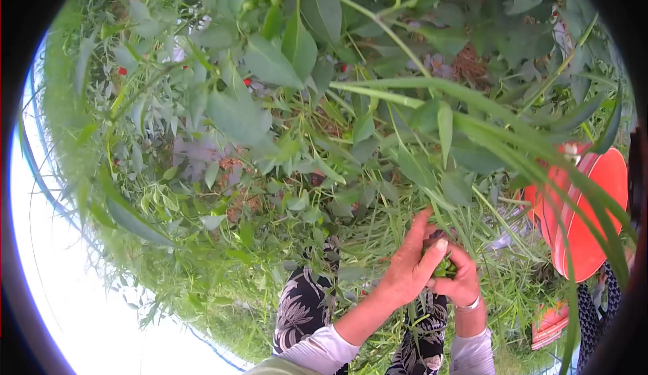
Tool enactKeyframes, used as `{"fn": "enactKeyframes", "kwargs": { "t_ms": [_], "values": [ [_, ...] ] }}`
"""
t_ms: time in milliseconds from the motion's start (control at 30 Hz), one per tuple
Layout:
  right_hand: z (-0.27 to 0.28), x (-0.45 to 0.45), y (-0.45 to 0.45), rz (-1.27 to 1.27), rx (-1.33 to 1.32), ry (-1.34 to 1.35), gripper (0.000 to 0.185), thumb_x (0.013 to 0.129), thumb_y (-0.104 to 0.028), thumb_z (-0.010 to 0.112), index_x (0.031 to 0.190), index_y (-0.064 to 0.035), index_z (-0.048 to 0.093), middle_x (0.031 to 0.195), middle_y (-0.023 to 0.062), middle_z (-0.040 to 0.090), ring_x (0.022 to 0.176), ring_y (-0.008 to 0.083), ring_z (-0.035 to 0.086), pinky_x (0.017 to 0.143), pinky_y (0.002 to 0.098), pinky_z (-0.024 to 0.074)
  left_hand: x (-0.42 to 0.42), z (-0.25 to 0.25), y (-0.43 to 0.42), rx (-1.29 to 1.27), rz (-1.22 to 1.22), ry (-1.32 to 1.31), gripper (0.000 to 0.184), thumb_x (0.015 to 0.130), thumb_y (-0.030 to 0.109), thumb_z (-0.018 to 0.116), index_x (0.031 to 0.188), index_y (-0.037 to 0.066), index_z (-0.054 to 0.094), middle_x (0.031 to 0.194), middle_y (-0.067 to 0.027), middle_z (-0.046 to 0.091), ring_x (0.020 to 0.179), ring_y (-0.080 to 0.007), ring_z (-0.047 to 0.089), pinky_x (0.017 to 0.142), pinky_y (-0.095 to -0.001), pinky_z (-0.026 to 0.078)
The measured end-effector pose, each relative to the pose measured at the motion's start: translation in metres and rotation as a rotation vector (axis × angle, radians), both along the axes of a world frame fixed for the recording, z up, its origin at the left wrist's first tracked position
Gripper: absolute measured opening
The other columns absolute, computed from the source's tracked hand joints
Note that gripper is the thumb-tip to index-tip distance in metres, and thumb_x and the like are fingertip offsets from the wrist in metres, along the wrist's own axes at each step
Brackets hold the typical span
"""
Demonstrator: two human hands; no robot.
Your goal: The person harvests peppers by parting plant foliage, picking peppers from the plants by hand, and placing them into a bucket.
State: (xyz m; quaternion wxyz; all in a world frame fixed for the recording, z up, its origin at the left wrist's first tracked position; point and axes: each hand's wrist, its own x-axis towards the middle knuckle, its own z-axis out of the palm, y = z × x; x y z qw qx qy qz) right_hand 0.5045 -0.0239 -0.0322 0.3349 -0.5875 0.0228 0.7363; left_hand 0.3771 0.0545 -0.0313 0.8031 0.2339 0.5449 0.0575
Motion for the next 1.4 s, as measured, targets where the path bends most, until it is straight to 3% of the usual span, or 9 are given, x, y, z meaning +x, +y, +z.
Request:
{"fn": "enactKeyframes", "kwargs": {
  "t_ms": [200, 400, 500, 600, 800, 867, 1033, 1133, 1400],
  "values": [
    [-0.030, 0.018, -0.050, 0.128, 0.368, -0.387, 0.048, 0.058, -0.016, 0.074, 0.098, 0.0050, 0.059, 0.104, 0.0120, 0.060, 0.091, 0.0216, 0.058, 0.084, 0.0319, 0.0447, -0.002, -0.004, -0.006, 0.143, -0.135, -0.130, 0.068, 0.092, 0.041, 0.038, 0.140, 0.001, 0.013, 0.127, -0.0219, 0.042, 0.119, -0.0300, 0.042, 0.099, -0.0342, 0.031],
    [0.014, 0.077, -0.044, -0.352, 0.371, 0.410, 0.046, 0.065, -0.015, 0.068, 0.106, -0.0045, 0.050, 0.102, 0.0172, 0.049, 0.068, 0.0245, 0.057, 0.048, 0.0348, 0.0495, -0.005, 0.011, 0.014, 0.014, 0.074, -0.273, 0.061, 0.092, 0.039, 0.038, 0.138, 0.003, 0.022, 0.128, -0.0173, 0.042, 0.117, -0.0254, 0.044, 0.098, -0.0363, 0.033],
    [0.059, 0.118, -0.038, -0.555, 0.591, 0.038, 0.050, 0.075, -0.025, 0.066, 0.116, -0.0043, 0.048, 0.117, 0.0185, 0.049, 0.091, 0.0272, 0.059, 0.074, 0.0379, 0.0545, -0.023, 0.022, 0.033, 0.162, 0.436, -0.089, 0.049, 0.085, 0.012, 0.055, 0.129, 0.001, 0.038, 0.119, -0.0104, 0.051, 0.112, -0.0202, 0.047, 0.097, -0.0334, 0.035],
    [0.081, 0.219, -0.089, -0.601, 0.558, -0.102, 0.055, 0.081, -0.025, 0.062, 0.128, -0.0057, 0.042, 0.128, 0.0147, 0.045, 0.112, 0.0274, 0.049, 0.092, 0.0387, 0.0459, -0.063, 0.036, 0.075, 0.571, 0.536, 0.382, 0.064, 0.074, 0.027, 0.067, 0.127, 0.003, 0.040, 0.120, -0.0107, 0.054, 0.110, -0.0205, 0.052, 0.085, -0.0303, 0.045],
    [0.102, 0.274, -0.042, -0.462, 0.116, -0.547, 0.059, 0.085, -0.025, 0.059, 0.135, -0.0069, 0.033, 0.132, 0.0125, 0.043, 0.118, 0.0237, 0.046, 0.082, 0.0279, 0.0477, -0.087, 0.069, 0.226, 1.172, 0.384, 0.324, 0.109, 0.056, 0.017, 0.081, 0.140, 0.006, 0.012, 0.137, -0.0178, 0.027, 0.125, -0.0293, 0.032, 0.096, -0.0393, 0.038],
    [0.079, 0.303, -0.081, 0.111, 0.236, -1.262, 0.059, 0.086, -0.023, 0.057, 0.137, -0.0076, 0.032, 0.132, 0.0100, 0.044, 0.118, 0.0213, 0.046, 0.076, 0.0251, 0.0453, -0.069, 0.073, 0.271, 1.269, 0.084, 0.394, 0.113, 0.053, 0.018, 0.082, 0.141, 0.009, 0.011, 0.137, -0.0200, 0.027, 0.125, -0.0322, 0.032, 0.100, -0.0473, 0.032],
    [0.155, 0.178, 0.009, 0.020, 0.169, -0.819, 0.039, 0.083, -0.017, 0.056, 0.117, 0.0016, 0.051, 0.107, 0.0137, 0.060, 0.091, 0.0196, 0.060, 0.071, 0.0275, 0.0474, 0.008, 0.076, 0.275, 1.181, -0.426, 0.384, 0.089, 0.058, 0.021, 0.074, 0.135, 0.021, 0.030, 0.116, -0.0139, 0.052, 0.115, -0.0370, 0.041, 0.097, -0.0640, 0.023],
    [0.186, 0.113, 0.052, 0.109, 0.297, -0.554, 0.033, 0.079, -0.015, 0.059, 0.107, 0.0027, 0.057, 0.100, 0.0134, 0.062, 0.084, 0.0189, 0.062, 0.070, 0.0282, 0.0480, -0.003, 0.059, 0.208, 1.411, -0.518, 0.410, 0.031, 0.064, 0.011, 0.072, 0.093, 0.010, 0.061, 0.077, -0.0104, 0.059, 0.077, -0.0322, 0.056, 0.072, -0.0381, 0.044],
    [0.195, 0.046, 0.127, 0.738, 0.706, -0.241, 0.029, 0.074, -0.010, 0.063, 0.101, -0.0003, 0.060, 0.096, 0.0145, 0.064, 0.086, 0.0280, 0.062, 0.076, 0.0349, 0.0488, -0.074, 0.019, 0.063, 1.130, -0.364, 0.415, 0.036, 0.063, 0.003, 0.066, 0.098, 0.008, 0.059, 0.091, -0.0127, 0.059, 0.084, -0.0336, 0.053, 0.079, -0.0400, 0.045]
  ]
}}
